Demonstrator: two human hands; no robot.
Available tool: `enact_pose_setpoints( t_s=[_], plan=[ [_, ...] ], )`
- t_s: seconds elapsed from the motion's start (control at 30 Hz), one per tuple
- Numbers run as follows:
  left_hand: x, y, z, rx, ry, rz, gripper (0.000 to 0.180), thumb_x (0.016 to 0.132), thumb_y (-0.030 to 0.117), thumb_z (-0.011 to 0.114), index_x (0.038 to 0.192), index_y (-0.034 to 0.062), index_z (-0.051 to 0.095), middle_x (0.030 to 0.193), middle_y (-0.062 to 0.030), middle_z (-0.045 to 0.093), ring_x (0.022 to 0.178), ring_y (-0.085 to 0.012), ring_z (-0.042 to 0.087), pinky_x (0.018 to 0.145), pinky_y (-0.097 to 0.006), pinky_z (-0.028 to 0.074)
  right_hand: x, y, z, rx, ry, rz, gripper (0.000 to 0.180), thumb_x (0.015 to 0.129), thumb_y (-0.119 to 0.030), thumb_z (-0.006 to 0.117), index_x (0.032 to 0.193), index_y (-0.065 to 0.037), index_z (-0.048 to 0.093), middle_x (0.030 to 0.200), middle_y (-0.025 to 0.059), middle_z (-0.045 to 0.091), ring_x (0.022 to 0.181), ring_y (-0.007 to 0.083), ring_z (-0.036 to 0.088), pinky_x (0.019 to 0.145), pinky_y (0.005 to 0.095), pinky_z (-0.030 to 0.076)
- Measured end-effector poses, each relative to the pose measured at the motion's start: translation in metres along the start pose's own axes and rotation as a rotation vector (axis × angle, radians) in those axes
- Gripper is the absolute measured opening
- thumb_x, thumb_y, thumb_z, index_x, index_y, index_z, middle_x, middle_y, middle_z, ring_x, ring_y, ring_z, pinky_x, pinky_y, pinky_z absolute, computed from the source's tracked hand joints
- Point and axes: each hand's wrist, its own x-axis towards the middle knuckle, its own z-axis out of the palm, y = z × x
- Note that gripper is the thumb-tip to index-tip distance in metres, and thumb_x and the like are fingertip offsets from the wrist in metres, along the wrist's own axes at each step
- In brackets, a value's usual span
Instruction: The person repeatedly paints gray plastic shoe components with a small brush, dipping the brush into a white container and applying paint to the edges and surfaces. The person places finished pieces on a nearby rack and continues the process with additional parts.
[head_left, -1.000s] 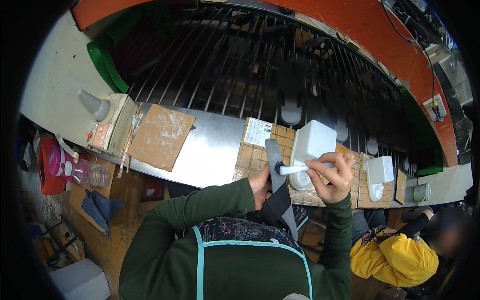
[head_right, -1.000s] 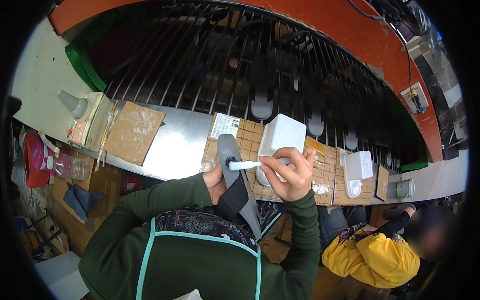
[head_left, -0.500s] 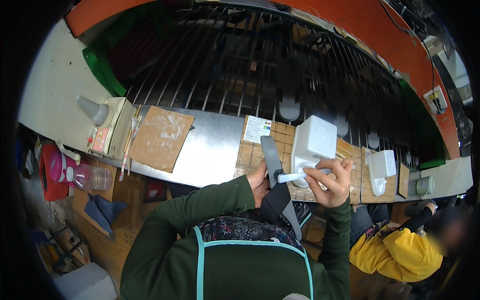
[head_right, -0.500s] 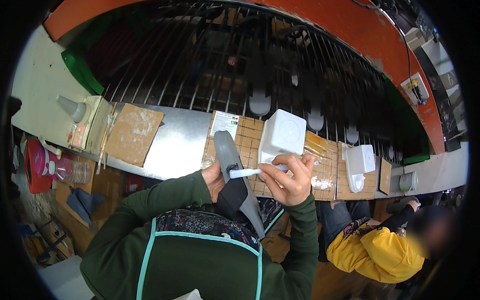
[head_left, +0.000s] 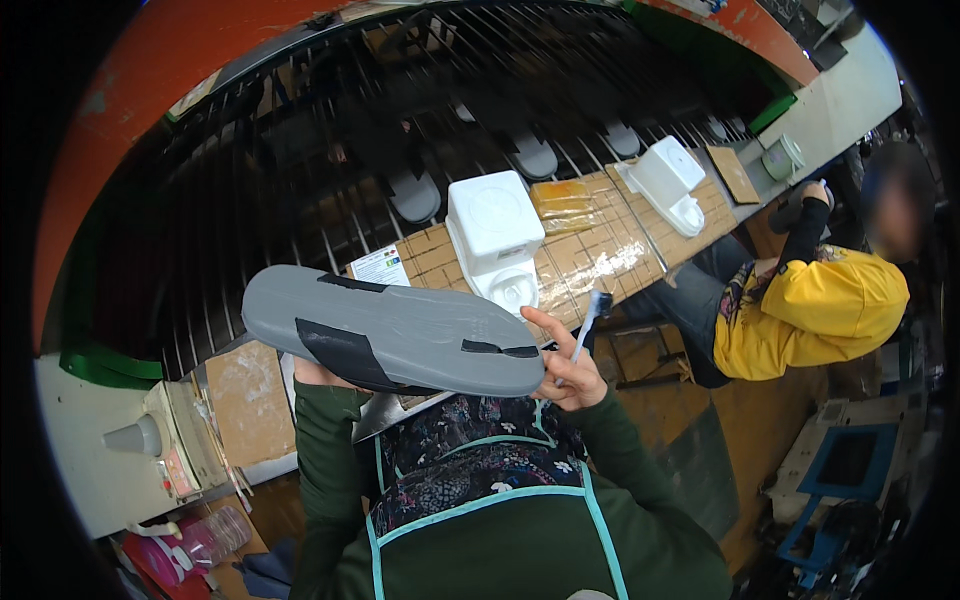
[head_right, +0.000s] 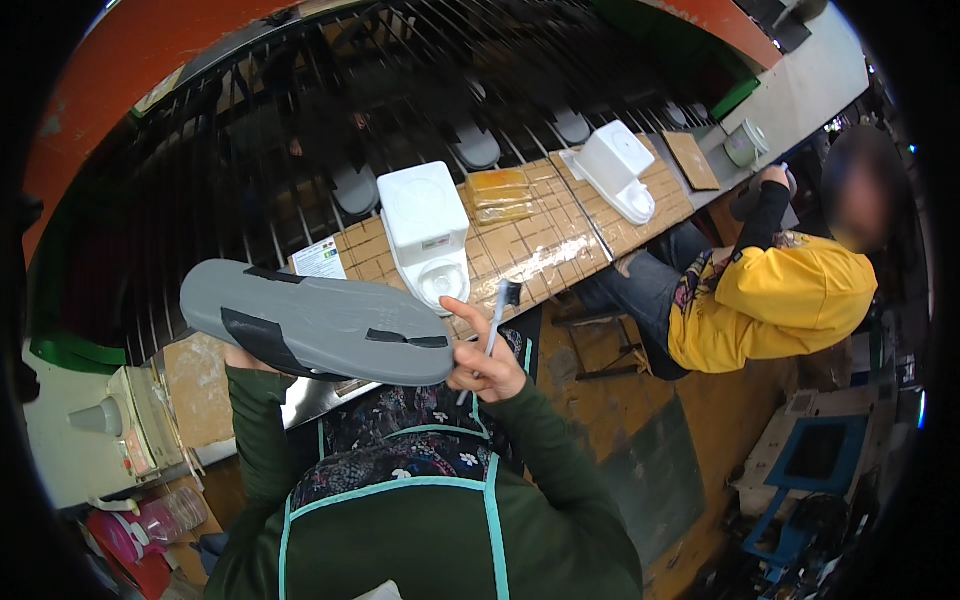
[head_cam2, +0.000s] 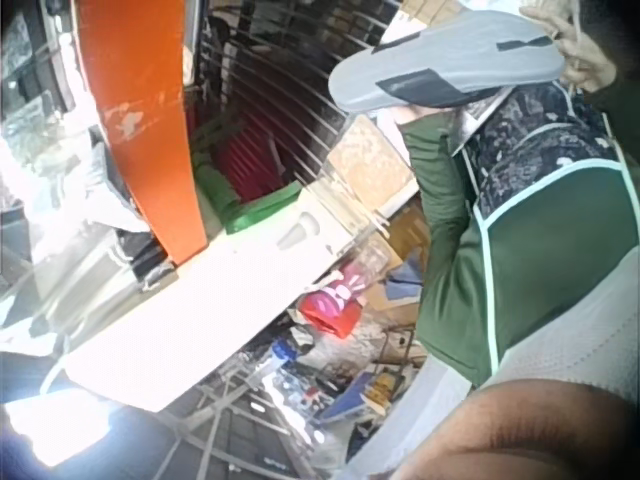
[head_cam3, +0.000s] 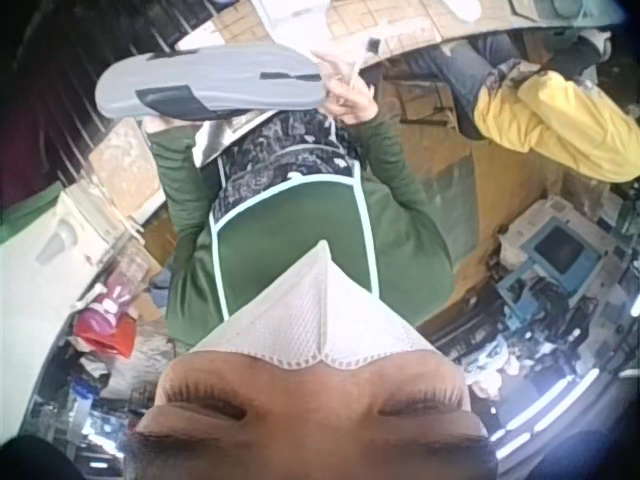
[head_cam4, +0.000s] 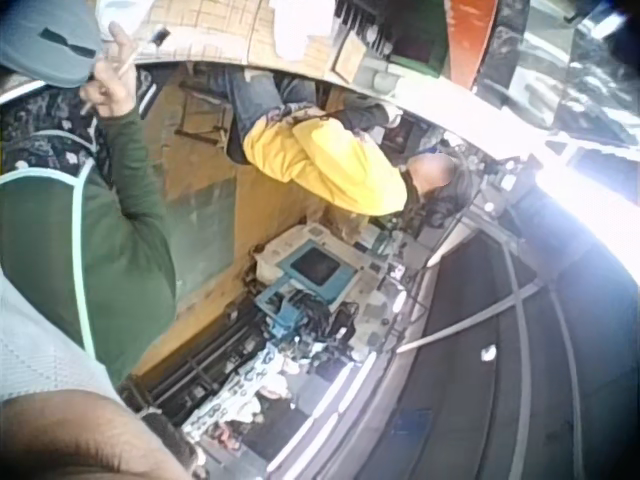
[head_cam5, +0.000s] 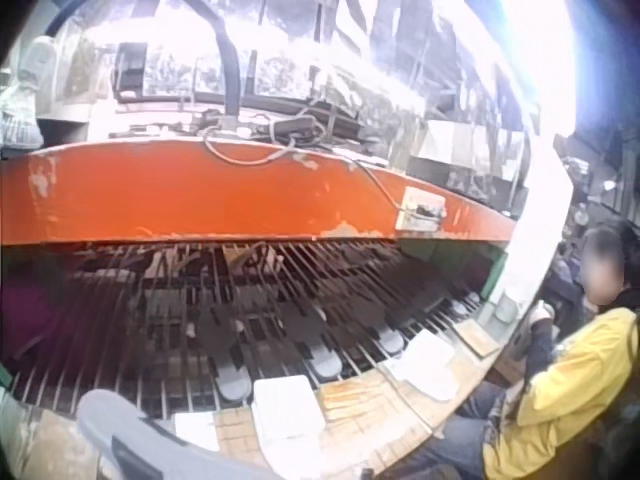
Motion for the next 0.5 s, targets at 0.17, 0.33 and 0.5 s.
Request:
enact_pose_setpoints(
  t_s=[0.17, 0.33, 0.5],
  plan=[
    [0.013, 0.005, -0.03, 2.599, -0.363, 0.567, 0.064, 0.086, 0.044, 0.054, 0.138, 0.0089, 0.038, 0.133, -0.013, 0.051, 0.126, -0.0296, 0.044, 0.108, -0.044, 0.032, 0.013, -0.002, 0.026, 0.14, 0.077, -0.056, 0.079, 0.091, -0.009, 0.055, 0.151, -0.011, 0.004, 0.058, -0.0047, 0.041, 0.039, 0.0022, 0.024, 0.045, 0.022, 0.023],
    [0.018, 0.068, -0.037, 3.754, -1.054, 0.063, 0.066, 0.093, 0.051, 0.045, 0.133, -0.0009, 0.043, 0.13, -0.0175, 0.053, 0.12, -0.028, 0.052, 0.102, -0.043, 0.041, 0.038, 0.004, 0.051, 0.26, 0.069, -0.082, 0.086, 0.09, -0.007, 0.058, 0.152, -0.017, -0.001, 0.056, -0.0059, 0.039, 0.041, 0.0027, 0.026, 0.051, 0.0236, 0.032],
    [0.036, 0.099, -0.007, 3.547, -2.201, 0.824, 0.061, 0.075, 0.0, 0.068, 0.129, -0.0055, 0.039, 0.12, -0.0236, 0.056, 0.112, -0.0271, 0.057, 0.098, -0.038, 0.044, 0.046, 0.02, 0.063, 0.168, 0.097, 0.022, 0.094, 0.086, -0.001, 0.063, 0.152, -0.021, -0.001, 0.062, -0.0021, 0.049, 0.045, 0.0043, 0.032, 0.053, 0.0247, 0.035]
  ],
)
